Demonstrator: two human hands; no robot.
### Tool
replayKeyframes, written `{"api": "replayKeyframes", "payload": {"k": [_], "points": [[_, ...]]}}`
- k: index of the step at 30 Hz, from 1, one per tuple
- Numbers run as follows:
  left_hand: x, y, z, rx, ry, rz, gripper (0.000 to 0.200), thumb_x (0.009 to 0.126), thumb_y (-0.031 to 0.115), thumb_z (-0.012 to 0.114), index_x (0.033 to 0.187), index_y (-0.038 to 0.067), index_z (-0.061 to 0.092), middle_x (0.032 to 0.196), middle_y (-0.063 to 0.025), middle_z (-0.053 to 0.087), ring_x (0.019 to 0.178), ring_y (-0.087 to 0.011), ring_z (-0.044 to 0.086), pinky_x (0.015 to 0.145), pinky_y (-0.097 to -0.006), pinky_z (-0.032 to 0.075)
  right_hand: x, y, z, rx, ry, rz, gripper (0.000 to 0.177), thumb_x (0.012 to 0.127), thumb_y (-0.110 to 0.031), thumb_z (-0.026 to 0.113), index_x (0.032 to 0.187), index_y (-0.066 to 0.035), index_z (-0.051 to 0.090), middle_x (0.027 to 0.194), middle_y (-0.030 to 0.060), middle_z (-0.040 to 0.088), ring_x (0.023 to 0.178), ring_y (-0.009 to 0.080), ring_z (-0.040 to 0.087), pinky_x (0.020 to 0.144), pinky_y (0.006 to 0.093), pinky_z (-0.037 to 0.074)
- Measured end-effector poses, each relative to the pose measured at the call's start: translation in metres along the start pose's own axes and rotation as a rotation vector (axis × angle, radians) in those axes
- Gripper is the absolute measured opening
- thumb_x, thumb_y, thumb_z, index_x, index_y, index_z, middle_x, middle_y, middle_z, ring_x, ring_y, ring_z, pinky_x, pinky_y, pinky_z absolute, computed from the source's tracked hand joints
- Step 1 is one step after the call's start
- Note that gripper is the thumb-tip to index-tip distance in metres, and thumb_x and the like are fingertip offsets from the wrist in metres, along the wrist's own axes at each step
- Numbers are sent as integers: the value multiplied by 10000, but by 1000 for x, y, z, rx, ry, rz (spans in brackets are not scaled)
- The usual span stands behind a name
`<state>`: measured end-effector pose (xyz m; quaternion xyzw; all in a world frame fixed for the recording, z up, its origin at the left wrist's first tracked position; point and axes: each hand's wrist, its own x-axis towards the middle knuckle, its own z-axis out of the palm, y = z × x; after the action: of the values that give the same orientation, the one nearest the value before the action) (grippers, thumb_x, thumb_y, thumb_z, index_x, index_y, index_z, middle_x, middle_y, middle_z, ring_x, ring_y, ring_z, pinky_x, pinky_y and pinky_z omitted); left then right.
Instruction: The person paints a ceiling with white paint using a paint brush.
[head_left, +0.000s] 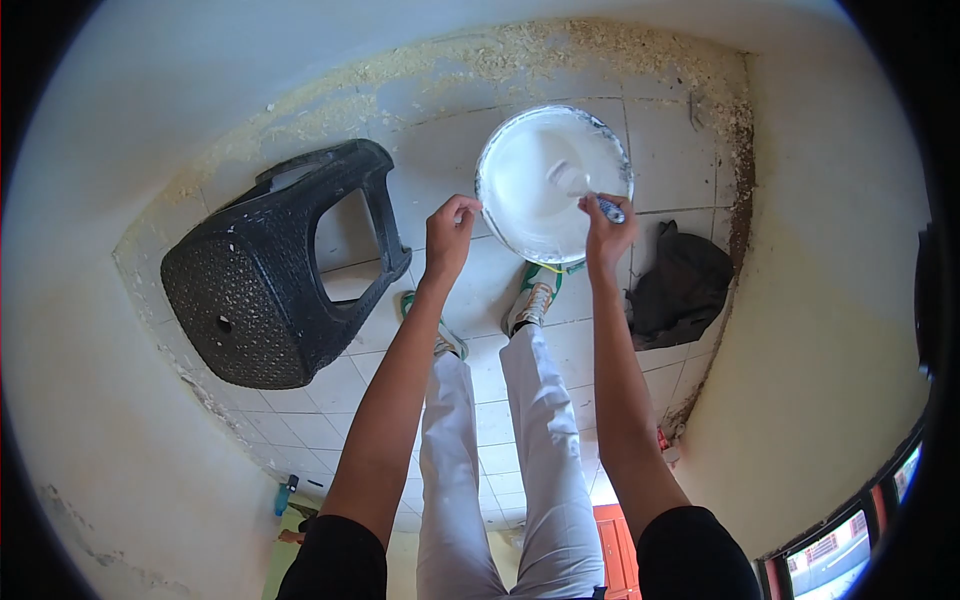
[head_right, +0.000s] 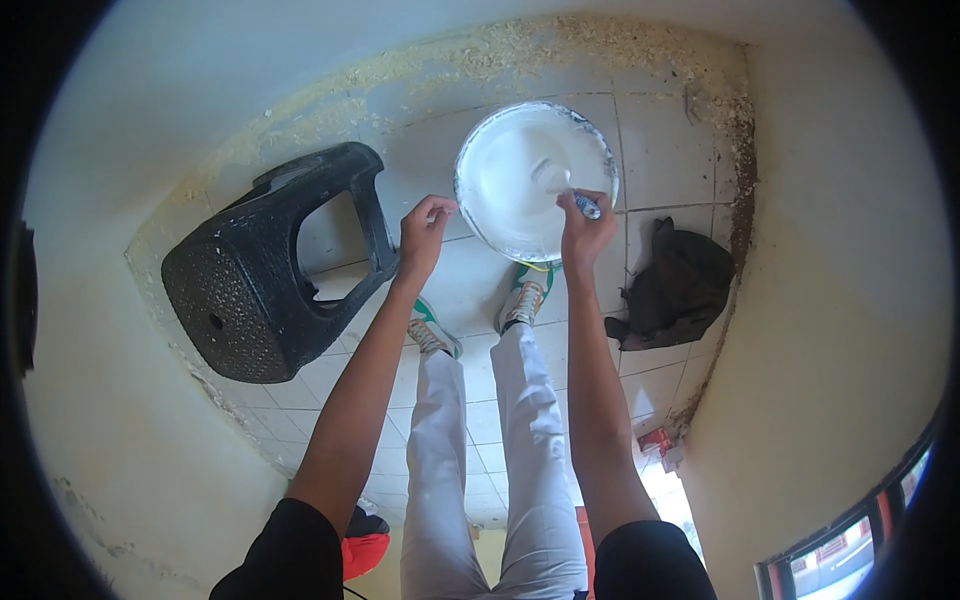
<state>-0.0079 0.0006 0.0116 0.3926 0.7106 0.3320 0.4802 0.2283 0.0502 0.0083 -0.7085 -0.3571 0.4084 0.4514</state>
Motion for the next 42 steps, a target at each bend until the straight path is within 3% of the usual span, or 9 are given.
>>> {"api": "replayKeyframes", "payload": {"k": [8, 17, 18, 21, 23, 30, 36, 40, 42], "points": [[-5, -1, 4, -27, -3, -8, 128, 924, -36, 561, 999, 1, 658, 952, -113, 725, 915, -225, 692, 827, -337, 529, -1, -78, 2, -434, -105, -456, 126, 817, -46, 763, 905, 13, 694, 782, 135, 709, 683, 135, 660, 672, 287, 515], [-12, -4, 11, 61, 16, 55, 157, 909, -40, 570, 1018, 21, 664, 1060, -105, 692, 913, -236, 661, 745, -337, 542, -15, -89, -7, -368, -53, -584, 131, 815, -14, 750, 915, 10, 670, 827, 148, 715, 734, 187, 699, 708, 298, 532], [-12, -4, 12, 49, 20, 58, 166, 904, -43, 575, 1029, 24, 661, 1092, -105, 679, 916, -233, 659, 738, -338, 544, -13, -79, -6, -366, -50, -586, 131, 815, -14, 750, 915, 10, 670, 827, 148, 715, 734, 187, 699, 708, 298, 532], [-16, -9, 15, 58, 18, 79, 185, 897, -48, 584, 1047, 32, 655, 1132, -105, 661, 925, -229, 655, 729, -339, 548, -9, -6, -4, -494, -225, -432, 139, 771, 28, 715, 884, 8, 637, 823, 165, 681, 754, 336, 685, 697, 374, 531], [-10, -7, 15, 85, 18, 116, 193, 895, -50, 587, 1054, 37, 653, 1141, -105, 657, 931, -229, 653, 726, -339, 549, -11, 21, -4, -496, -222, -372, 132, 766, 36, 701, 870, 8, 624, 806, 178, 667, 738, 361, 668, 678, 394, 521], [-10, -4, 10, 77, -3, 87, 207, 880, -58, 588, 1054, 36, 647, 1143, -103, 652, 951, -234, 649, 722, -335, 554, -16, -5, -17, -454, -168, -394, 140, 770, 28, 712, 882, 8, 631, 812, 179, 673, 743, 356, 673, 686, 380, 526], [-9, -6, 8, 106, -2, 73, 222, 885, -62, 575, 1073, 29, 647, 1170, -113, 642, 967, -243, 653, 735, -330, 556, -18, -66, -18, -322, -56, -522, 156, 800, 42, 761, 908, 0, 656, 902, 151, 731, 794, 240, 730, 736, 302, 551], [-6, -3, 11, 97, 4, 45, 217, 884, -59, 576, 1071, 25, 648, 1181, -115, 644, 974, -245, 656, 740, -332, 554, -14, -79, -7, -263, -9, -634, 164, 795, 53, 742, 925, -1, 658, 879, 159, 711, 806, 282, 727, 727, 334, 550], [-8, -7, 10, 108, 12, 44, 212, 883, -59, 575, 1064, 22, 650, 1186, -117, 645, 973, -247, 658, 741, -334, 554, -3, -30, 6, -344, -85, -588, 168, 788, 53, 730, 929, -2, 656, 868, 165, 696, 801, 304, 714, 718, 356, 542]]}}
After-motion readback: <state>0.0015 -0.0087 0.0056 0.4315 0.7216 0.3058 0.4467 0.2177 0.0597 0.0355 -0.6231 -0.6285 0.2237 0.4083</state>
